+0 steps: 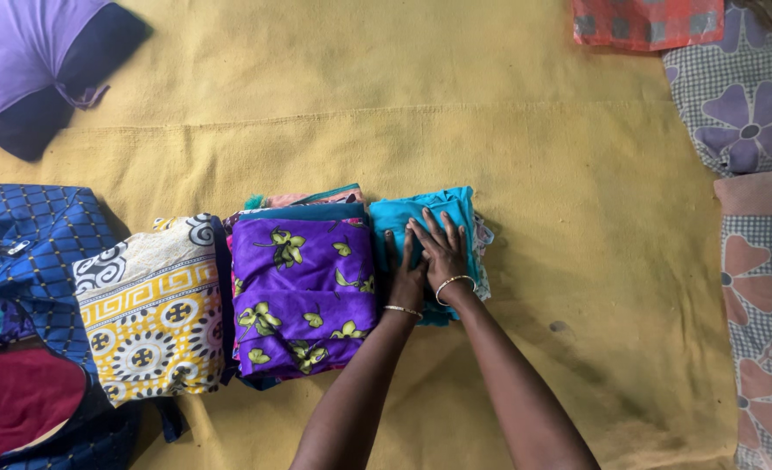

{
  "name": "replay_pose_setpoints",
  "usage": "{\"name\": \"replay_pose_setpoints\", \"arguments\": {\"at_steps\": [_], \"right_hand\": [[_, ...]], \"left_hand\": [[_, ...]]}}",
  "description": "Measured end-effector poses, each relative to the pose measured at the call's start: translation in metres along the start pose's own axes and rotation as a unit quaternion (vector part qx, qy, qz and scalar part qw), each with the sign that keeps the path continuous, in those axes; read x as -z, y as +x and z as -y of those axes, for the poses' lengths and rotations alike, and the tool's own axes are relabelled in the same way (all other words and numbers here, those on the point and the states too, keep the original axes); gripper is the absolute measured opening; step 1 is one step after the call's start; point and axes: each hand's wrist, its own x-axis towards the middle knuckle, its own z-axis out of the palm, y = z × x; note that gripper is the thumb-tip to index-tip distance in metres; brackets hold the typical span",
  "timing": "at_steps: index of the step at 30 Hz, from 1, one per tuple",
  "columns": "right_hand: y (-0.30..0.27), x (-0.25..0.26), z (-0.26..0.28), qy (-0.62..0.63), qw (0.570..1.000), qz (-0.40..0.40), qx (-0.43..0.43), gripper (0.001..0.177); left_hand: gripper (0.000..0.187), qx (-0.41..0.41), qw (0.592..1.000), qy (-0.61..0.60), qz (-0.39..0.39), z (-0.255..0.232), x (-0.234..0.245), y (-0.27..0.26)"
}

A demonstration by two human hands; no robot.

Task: The person takes various folded clothes out of a blue bag by hand and arranges them in separate stacks on a bed.

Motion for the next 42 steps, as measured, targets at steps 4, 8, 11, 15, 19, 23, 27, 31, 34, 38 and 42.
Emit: {"name": "replay_pose_setpoints", "arguments": {"at_steps": [4, 8, 11, 15, 19, 23, 27, 31, 34, 38, 42], "right_hand": [[0.001, 0.002, 0.001, 0.007, 1.000, 0.004, -0.003, 0.071], [0.000, 0.001, 0.000, 0.014, 1.000, 0.002, -0.004, 0.070], [-0.001, -0.001, 0.001, 0.012, 1.000, 0.002, -0.008, 0.070], [-0.002, -0.003, 0.000, 0.008, 1.000, -0.003, -0.009, 0.070], [0.002, -0.005, -0.003, -0.003, 1.000, -0.002, -0.014, 0.070], [0.002, -0.005, -0.005, -0.007, 1.000, 0.000, -0.014, 0.071], [0.000, -0.005, -0.006, -0.005, 1.000, -0.009, -0.003, 0.072], [0.001, -0.002, -0.008, -0.028, 1.000, 0.001, -0.001, 0.074], [0.004, -0.003, -0.007, -0.060, 0.998, 0.011, -0.008, 0.079], [0.007, -0.007, -0.005, -0.109, 0.994, -0.013, -0.006, 0.077], [0.007, -0.006, -0.006, -0.145, 0.989, -0.004, 0.001, 0.075]], "left_hand": [[0.042, -0.010, 0.999, 0.005, -0.045, -0.001, -0.003, -0.001], [0.044, -0.003, 0.999, -0.017, -0.027, -0.002, 0.000, -0.003], [0.043, 0.000, 0.999, -0.007, -0.034, -0.003, -0.003, -0.003], [0.043, 0.005, 0.996, 0.013, -0.089, -0.003, -0.015, -0.003], [0.041, 0.023, 0.999, -0.022, -0.023, 0.001, -0.022, -0.002], [0.044, 0.031, 0.998, -0.001, -0.052, -0.005, -0.024, 0.005], [0.051, 0.028, 0.996, 0.064, 0.060, -0.014, -0.006, -0.001], [0.051, 0.003, 0.997, 0.073, -0.039, -0.013, -0.005, -0.015], [0.058, -0.055, 0.995, 0.079, -0.040, -0.011, -0.006, -0.044], [0.057, -0.118, 0.993, 0.014, 0.002, -0.018, 0.025, -0.089], [0.045, -0.226, 0.974, -0.025, 0.004, -0.032, 0.084, -0.121]]}}
